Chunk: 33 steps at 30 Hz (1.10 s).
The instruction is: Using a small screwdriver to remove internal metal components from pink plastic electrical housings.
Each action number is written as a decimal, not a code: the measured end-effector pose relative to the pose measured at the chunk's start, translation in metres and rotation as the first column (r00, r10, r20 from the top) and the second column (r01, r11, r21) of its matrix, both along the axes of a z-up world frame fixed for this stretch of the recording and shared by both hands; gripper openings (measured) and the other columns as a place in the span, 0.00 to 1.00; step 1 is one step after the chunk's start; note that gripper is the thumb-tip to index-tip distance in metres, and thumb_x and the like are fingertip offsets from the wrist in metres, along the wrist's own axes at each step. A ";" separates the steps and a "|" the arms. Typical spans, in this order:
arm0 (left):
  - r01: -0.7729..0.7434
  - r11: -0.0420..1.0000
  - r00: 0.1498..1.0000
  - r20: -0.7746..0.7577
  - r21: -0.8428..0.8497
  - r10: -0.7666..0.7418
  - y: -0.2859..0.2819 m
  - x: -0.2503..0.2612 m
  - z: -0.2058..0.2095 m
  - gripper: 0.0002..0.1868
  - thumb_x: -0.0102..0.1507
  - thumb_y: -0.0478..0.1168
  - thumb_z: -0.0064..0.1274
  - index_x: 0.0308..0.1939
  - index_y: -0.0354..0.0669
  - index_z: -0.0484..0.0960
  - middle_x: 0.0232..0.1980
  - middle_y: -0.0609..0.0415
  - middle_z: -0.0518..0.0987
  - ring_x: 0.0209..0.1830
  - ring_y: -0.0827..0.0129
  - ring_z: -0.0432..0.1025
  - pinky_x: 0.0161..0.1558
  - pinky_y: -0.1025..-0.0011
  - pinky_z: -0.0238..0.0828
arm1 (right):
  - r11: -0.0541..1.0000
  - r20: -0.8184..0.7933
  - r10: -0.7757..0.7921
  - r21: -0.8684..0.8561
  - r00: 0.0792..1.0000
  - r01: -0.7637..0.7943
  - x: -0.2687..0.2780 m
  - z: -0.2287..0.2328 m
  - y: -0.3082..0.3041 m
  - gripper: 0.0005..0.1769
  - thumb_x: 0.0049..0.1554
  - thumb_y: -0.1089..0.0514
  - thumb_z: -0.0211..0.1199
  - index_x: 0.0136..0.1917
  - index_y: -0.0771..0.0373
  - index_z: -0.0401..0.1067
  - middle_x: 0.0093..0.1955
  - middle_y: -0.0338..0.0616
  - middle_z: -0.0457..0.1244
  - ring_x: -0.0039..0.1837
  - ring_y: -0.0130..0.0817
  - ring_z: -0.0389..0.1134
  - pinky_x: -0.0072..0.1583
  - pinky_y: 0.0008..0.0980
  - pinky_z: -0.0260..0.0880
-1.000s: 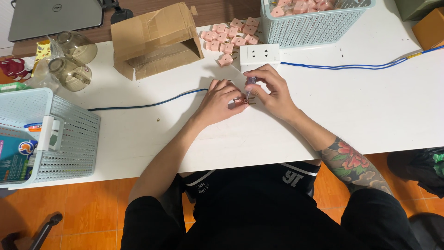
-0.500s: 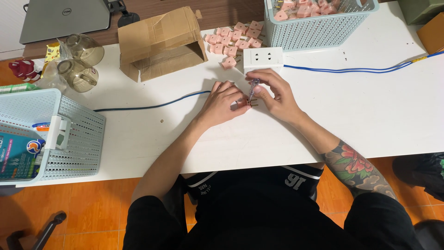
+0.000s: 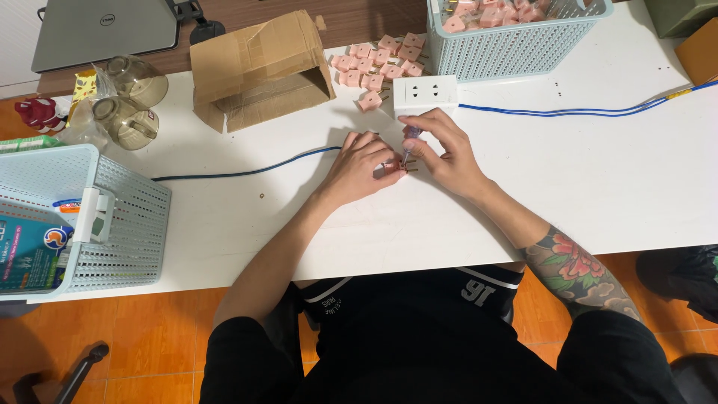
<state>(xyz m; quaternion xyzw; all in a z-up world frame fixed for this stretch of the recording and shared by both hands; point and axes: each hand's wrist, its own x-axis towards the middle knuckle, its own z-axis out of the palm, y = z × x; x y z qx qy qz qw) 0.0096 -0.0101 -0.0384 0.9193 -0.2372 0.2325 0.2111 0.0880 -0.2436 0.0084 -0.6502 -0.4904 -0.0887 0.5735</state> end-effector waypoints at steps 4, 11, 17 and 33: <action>0.012 1.000 1.000 -0.012 -0.011 -0.012 0.001 0.001 0.000 0.17 0.72 0.58 0.66 0.50 0.51 0.91 0.47 0.58 0.86 0.61 0.68 0.75 0.64 0.60 0.64 | 0.999 -0.125 0.041 0.017 0.991 -0.039 -0.015 0.015 0.000 0.26 0.74 0.66 0.62 0.84 0.68 0.69 0.62 0.57 0.71 0.68 0.50 0.75 0.72 0.58 0.72; 0.004 1.000 1.000 0.007 -0.020 -0.004 0.002 0.000 0.002 0.17 0.73 0.59 0.65 0.53 0.54 0.92 0.48 0.58 0.88 0.60 0.67 0.75 0.64 0.59 0.64 | 0.997 0.034 -0.071 0.027 0.997 0.070 0.001 -0.003 -0.001 0.25 0.71 0.64 0.72 0.79 0.68 0.75 0.58 0.52 0.68 0.64 0.49 0.73 0.71 0.53 0.71; -0.133 0.988 0.987 0.078 -0.073 0.139 0.039 0.015 0.009 0.16 0.70 0.54 0.71 0.59 0.62 0.91 0.52 0.65 0.87 0.60 0.67 0.75 0.60 0.60 0.65 | 0.969 -0.031 -0.142 0.202 0.989 0.145 0.019 -0.006 -0.007 0.24 0.75 0.69 0.67 0.81 0.71 0.68 0.62 0.53 0.65 0.68 0.46 0.71 0.73 0.49 0.71; -0.340 0.939 0.929 -0.167 -0.044 0.329 0.049 0.004 0.009 0.18 0.74 0.57 0.63 0.65 0.63 0.91 0.55 0.58 0.82 0.67 0.61 0.72 0.65 0.55 0.61 | 0.947 -0.174 -0.295 0.080 0.940 0.312 0.028 -0.004 -0.009 0.16 0.74 0.63 0.71 0.72 0.63 0.71 0.59 0.47 0.69 0.59 0.37 0.72 0.61 0.38 0.71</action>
